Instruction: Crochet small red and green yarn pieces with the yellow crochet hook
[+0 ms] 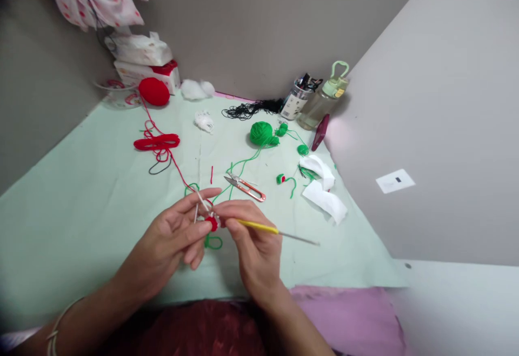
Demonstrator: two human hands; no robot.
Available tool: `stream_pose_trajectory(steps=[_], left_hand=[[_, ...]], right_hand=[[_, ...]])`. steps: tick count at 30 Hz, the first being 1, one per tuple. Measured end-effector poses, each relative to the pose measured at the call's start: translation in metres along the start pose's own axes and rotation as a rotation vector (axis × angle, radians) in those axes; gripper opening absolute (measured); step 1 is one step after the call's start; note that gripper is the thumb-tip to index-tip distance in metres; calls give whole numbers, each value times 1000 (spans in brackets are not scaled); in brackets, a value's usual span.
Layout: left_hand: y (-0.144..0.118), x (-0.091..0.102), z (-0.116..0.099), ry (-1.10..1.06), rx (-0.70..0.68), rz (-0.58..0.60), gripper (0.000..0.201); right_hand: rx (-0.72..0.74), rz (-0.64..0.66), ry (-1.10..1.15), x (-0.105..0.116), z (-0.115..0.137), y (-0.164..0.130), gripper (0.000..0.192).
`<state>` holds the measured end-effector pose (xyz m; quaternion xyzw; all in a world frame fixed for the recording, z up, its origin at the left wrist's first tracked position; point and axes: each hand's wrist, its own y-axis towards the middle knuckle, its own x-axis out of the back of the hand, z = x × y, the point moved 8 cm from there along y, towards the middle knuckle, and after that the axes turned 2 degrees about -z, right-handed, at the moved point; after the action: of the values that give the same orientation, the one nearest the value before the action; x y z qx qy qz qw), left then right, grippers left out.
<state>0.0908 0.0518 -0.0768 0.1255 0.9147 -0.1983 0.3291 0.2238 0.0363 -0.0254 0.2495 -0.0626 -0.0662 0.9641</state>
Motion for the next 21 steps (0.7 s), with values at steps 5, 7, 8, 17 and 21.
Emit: stream_pose_trajectory(steps=[5,7,8,17,21], left_hand=[[2,1,3,-49,3,-47,53],[3,1,6,-112,82,-27,46],[3,2,8,-142,119,-25,42],[1,-1,2,-80,25,-2,35],[1,0,3,-47,38,-14,35]], right_hand=[[245,32,-354,-6,19,-15,37],[277,31,-398,-3,22,-17,39],[246,13,-363,1,20,-15,35],[-77,19,113,1,-11,0,17],[-247,-15,279,3,-25,-3,16]])
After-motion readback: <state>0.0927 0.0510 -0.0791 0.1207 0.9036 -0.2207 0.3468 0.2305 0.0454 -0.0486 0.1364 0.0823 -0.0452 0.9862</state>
